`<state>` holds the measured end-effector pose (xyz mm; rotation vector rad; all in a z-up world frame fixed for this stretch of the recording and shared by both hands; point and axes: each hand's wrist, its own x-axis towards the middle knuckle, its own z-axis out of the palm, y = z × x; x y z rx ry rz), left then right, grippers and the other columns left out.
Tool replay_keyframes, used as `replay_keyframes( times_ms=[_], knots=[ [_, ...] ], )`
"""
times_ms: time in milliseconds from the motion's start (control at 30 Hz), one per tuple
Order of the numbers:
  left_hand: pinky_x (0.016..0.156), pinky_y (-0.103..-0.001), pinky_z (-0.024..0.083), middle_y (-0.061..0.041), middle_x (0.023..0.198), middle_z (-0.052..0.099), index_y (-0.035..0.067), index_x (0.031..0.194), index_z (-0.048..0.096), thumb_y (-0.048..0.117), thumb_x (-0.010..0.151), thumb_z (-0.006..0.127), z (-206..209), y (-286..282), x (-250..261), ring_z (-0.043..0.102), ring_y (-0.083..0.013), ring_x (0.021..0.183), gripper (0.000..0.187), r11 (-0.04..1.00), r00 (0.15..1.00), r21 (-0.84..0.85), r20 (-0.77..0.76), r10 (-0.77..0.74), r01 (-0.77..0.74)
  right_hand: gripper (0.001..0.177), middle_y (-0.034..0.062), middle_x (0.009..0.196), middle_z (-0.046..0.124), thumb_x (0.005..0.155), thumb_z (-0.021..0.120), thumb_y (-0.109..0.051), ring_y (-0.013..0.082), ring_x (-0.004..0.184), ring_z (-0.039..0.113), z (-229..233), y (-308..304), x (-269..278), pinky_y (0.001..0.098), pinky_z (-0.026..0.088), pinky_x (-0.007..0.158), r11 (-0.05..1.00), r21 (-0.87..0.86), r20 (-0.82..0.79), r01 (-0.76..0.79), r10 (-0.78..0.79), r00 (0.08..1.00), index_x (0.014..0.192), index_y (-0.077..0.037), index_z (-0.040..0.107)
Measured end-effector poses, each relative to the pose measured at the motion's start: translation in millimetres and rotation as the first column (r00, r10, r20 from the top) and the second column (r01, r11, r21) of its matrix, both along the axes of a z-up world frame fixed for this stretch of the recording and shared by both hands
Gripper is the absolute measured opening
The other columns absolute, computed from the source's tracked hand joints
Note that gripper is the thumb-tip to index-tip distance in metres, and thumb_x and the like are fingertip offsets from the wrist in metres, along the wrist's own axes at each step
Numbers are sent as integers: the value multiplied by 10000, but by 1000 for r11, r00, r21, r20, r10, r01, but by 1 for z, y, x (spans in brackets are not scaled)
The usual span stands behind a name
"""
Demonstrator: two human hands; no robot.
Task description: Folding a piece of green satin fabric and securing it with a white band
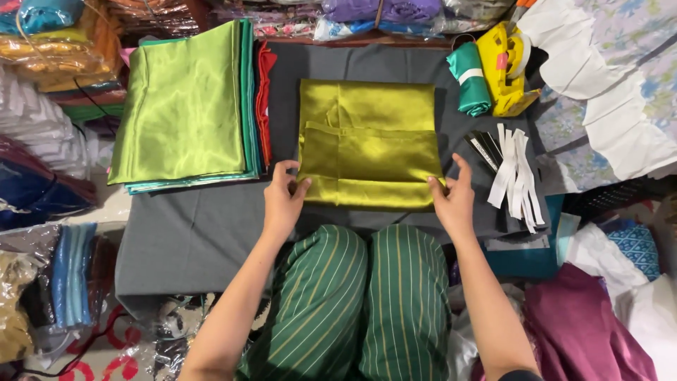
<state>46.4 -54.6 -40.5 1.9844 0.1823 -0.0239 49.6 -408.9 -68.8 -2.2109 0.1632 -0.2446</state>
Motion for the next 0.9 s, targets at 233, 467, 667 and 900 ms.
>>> replay_keyframes(
  times_ms=[233,467,667,900],
  knots=[
    [772,-504,612,-203,1020,747,147,1263,572,177,1010,670,18,-3,-19,747,-378,931,272,972,996,232,-90,1,20,583,135,808,725,1011,675,-127,255,575,655,6,7,-16,354,496,539,988,-148,57,43,-35,998,1512,-58,384],
    [735,-543,619,-102,1068,675,244,1081,629,180,982,641,-15,-6,-15,736,-432,879,118,854,999,517,-22,-45,50,621,179,1022,735,999,685,-193,379,795,746,-2,13,-12,502,606,679,890,-454,6,33,-35,999,1524,-117,361],
    [815,-417,580,-94,1224,530,199,1138,640,126,874,733,-26,-6,-2,668,-360,1081,289,712,935,689,326,-138,-135,627,166,1227,637,931,736,-187,370,1086,668,9,13,-10,486,552,924,748,-664,221,18,172,960,1481,-42,470],
    [1186,-547,344,-178,1584,442,144,1515,517,387,997,654,-33,-45,50,336,-394,1512,588,572,739,772,210,-641,277,534,177,1536,490,1035,588,-314,453,1445,404,34,61,30,662,397,1078,725,-518,-40,-454,510,859,1518,-99,511]
  ],
)
